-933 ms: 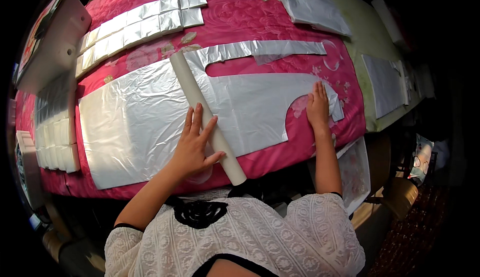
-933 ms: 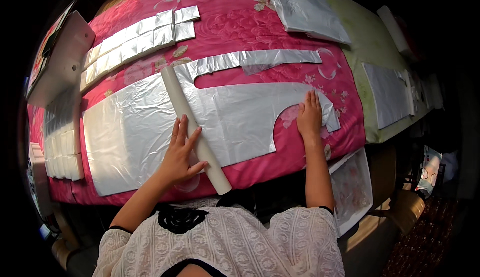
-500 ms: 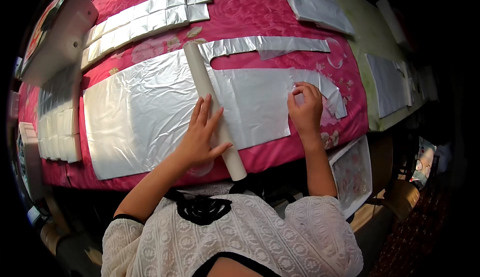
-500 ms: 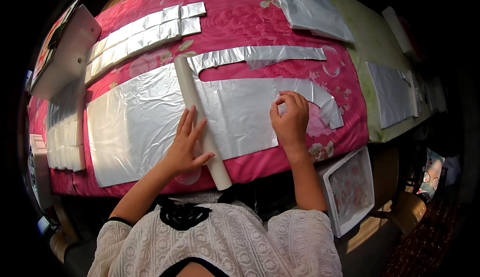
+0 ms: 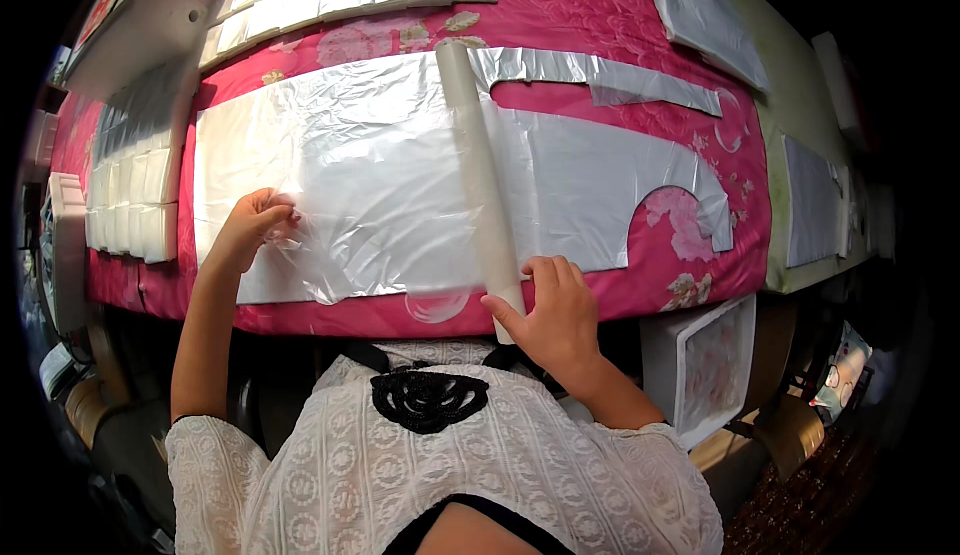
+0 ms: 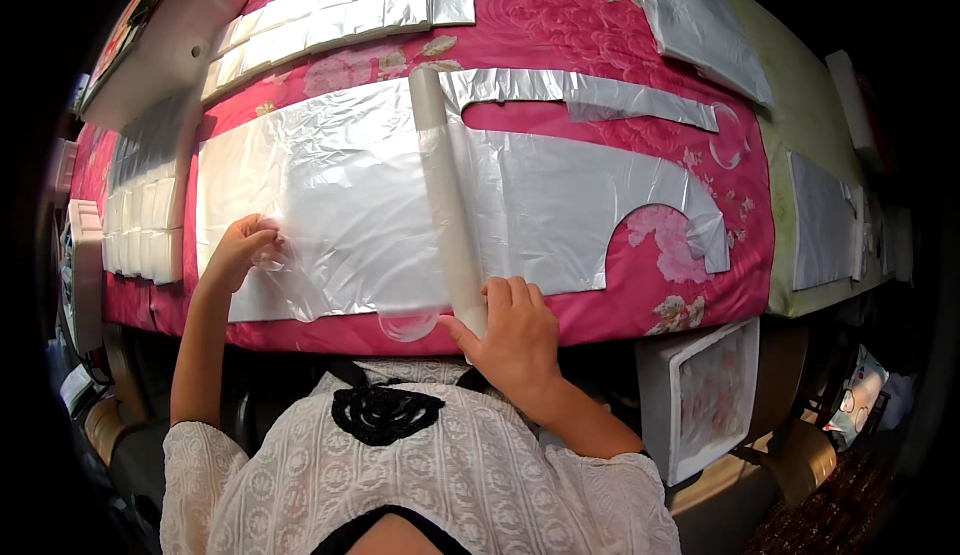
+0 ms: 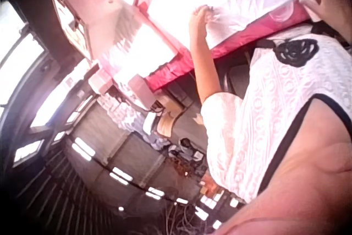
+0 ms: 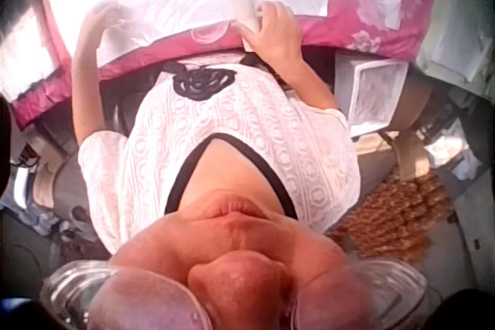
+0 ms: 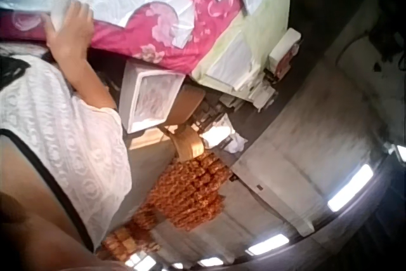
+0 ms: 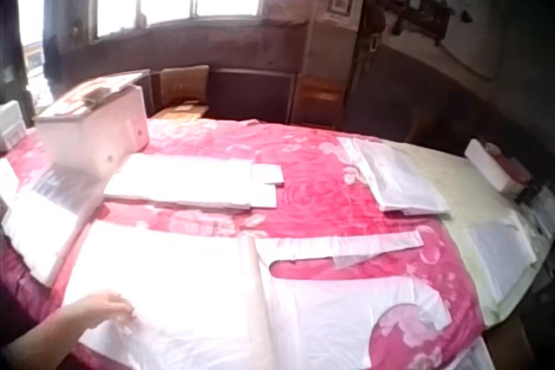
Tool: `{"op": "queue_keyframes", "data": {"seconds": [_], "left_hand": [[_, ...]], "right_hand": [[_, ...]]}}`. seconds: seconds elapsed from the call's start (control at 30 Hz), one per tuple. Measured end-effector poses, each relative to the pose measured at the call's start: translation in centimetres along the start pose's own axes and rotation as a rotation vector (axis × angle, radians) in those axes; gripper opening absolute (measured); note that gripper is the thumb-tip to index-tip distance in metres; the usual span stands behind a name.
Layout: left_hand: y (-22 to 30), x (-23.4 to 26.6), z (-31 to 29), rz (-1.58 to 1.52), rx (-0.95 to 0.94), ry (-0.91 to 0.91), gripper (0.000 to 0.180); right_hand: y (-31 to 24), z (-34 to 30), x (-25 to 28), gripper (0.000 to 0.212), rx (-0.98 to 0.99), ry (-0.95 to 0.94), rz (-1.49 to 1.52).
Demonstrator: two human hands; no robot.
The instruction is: The person wraps small rectangular items with clear plastic film on a pink floral bedsheet. They unroll the film, place an item on it, fold the film around the item, and set the wrapped item aside. The process repeats with multiple items.
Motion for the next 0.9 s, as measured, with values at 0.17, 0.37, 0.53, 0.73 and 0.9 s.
{"op": "queue_keyframes", "data": {"seconds": [0.17, 0.37, 0.53, 0.73, 0.9], "left_hand": [[-0.7, 6.1, 0.6, 0.439, -0.156, 0.267, 0.011], [5.0, -2.0, -3.0, 1.015, -0.920, 0.484, 0.031], [4.6, -15.1, -2.8, 0.740, -1.111, 0.157, 0.049], [1.5, -20.7, 0.5, 0.827, -1.031, 0.133, 0.062], [1.2, -20.9, 0.9, 0.975, -1.013, 0.166, 0.063]], "right_hand": [[1.5, -1.6, -2.5, 0.048, -0.239, -0.375, -0.054], [1.7, -2.5, -3.1, 0.040, -0.292, -0.399, 0.037], [1.7, -3.0, -2.7, 0.039, -0.336, -0.440, 0.162], [1.9, -2.3, -2.3, 0.046, -0.313, -0.566, 0.191], [2.8, 2.8, -2.5, 0.055, -0.199, -0.515, 0.246]]}}
Point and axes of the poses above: each hand's wrist, its own z-axis towards the middle knuckle, its own x-axis out of the back of the hand, y = z × x, the point moved 3 cm from there along z, towards the middle knuckle, and after that the axes turned 8 degrees about y, right-handed, at the moved point
